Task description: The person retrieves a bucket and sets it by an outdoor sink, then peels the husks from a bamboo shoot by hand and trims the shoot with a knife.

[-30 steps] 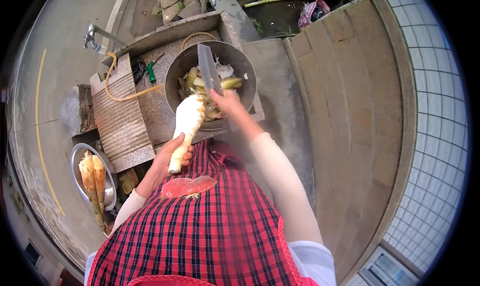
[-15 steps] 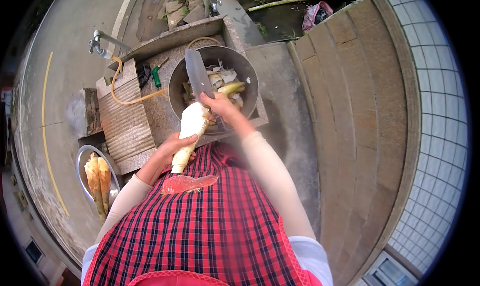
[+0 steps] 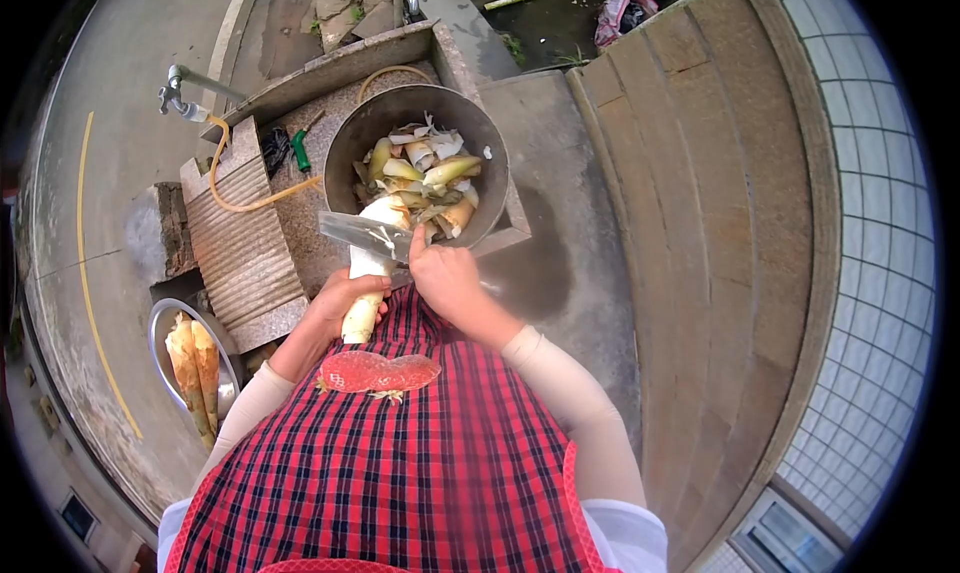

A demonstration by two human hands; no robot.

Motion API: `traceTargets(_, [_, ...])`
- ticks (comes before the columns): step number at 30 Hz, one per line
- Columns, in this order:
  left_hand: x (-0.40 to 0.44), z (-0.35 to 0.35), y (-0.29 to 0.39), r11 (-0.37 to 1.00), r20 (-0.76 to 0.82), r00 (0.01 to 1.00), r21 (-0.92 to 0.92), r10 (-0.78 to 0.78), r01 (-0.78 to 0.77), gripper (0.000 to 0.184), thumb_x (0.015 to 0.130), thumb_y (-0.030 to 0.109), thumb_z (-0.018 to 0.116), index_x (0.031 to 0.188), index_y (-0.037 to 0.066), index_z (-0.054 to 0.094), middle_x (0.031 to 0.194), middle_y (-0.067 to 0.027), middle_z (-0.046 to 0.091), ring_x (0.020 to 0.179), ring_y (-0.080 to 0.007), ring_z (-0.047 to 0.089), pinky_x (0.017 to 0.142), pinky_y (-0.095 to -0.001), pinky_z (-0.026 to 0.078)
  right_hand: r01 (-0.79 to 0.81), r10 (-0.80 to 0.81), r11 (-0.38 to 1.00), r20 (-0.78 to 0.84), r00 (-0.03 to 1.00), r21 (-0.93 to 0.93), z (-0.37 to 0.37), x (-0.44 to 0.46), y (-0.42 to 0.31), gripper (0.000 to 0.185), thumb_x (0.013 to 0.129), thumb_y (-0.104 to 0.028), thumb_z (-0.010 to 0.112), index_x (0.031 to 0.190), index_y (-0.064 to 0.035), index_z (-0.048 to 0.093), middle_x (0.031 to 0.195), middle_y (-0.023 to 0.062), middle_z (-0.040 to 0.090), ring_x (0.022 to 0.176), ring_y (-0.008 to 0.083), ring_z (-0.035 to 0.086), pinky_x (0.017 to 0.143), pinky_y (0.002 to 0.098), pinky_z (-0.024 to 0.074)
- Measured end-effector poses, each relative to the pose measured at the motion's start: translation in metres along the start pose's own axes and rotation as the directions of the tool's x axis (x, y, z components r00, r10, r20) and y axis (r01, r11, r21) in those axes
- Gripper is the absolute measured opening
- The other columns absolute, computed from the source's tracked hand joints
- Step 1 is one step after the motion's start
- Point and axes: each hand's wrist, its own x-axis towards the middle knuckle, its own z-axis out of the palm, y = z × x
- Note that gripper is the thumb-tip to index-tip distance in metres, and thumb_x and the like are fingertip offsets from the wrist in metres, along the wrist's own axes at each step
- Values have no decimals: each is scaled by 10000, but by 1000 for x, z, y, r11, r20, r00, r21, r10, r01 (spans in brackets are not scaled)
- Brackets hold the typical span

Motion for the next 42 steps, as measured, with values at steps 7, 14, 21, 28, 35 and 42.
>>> traceTargets(7, [-2, 10, 1, 996, -16, 998, 53, 68, -67, 209, 786, 98, 627, 909, -40, 530, 664, -74, 570, 491, -151, 575, 396, -262, 481, -99, 100, 994, -35, 994, 35, 12, 4, -11, 444, 725, -80, 493, 1111, 135, 527, 595, 96, 618, 527, 210, 633, 470, 312, 501])
traceTargets(14, [9, 8, -8, 995, -89, 991, 39, 96, -93, 218, 776, 104, 631, 906, -39, 530, 651, -89, 570, 481, -170, 571, 399, -280, 473, -125, 124, 992, -46, 991, -11, 34, 34, 1, 305, 743, -88, 505, 971, 84, 613, 632, 107, 636, 570, 226, 652, 499, 315, 516])
traceTargets(21, [32, 0, -7, 988, -147, 977, 10, 153, -153, 251, 755, 99, 646, 908, -54, 519, 644, -100, 555, 458, -189, 559, 392, -299, 465, -270, 253, 920, 95, 963, 285, 53, 80, 18, 159, 753, -59, 511, 759, 23, 647, 689, 196, 639, 613, 298, 660, 528, 368, 520])
traceTargets(28, [20, -4, -13, 991, -53, 996, -102, 79, -84, 249, 768, 122, 643, 911, -38, 518, 688, -90, 559, 500, -182, 566, 420, -288, 477, -739, 367, 408, 645, 670, 536, 48, 80, 62, 186, 836, -128, 530, 790, 49, 564, 554, 159, 561, 436, 265, 563, 395, 398, 442])
traceTargets(35, [18, -19, -13, 925, 149, 985, -357, -85, 134, 334, 804, 149, 609, 1035, -27, 445, 776, -132, 551, 584, -175, 534, 475, -281, 471, -154, 145, 893, 54, 988, 423, 1, 9, 18, 253, 863, -166, 465, 1033, 6, 539, 647, 210, 610, 568, 332, 620, 537, 431, 493])
traceTargets(42, [17, -22, -14, 737, 267, 960, -632, -83, 239, 294, 884, 204, 435, 992, -66, 470, 747, -161, 538, 570, -245, 527, 478, -328, 475, 6, -37, 964, 113, 993, 267, -18, -30, -5, 443, 774, -61, 462, 1194, 77, 470, 646, 160, 620, 574, 299, 626, 522, 404, 489])
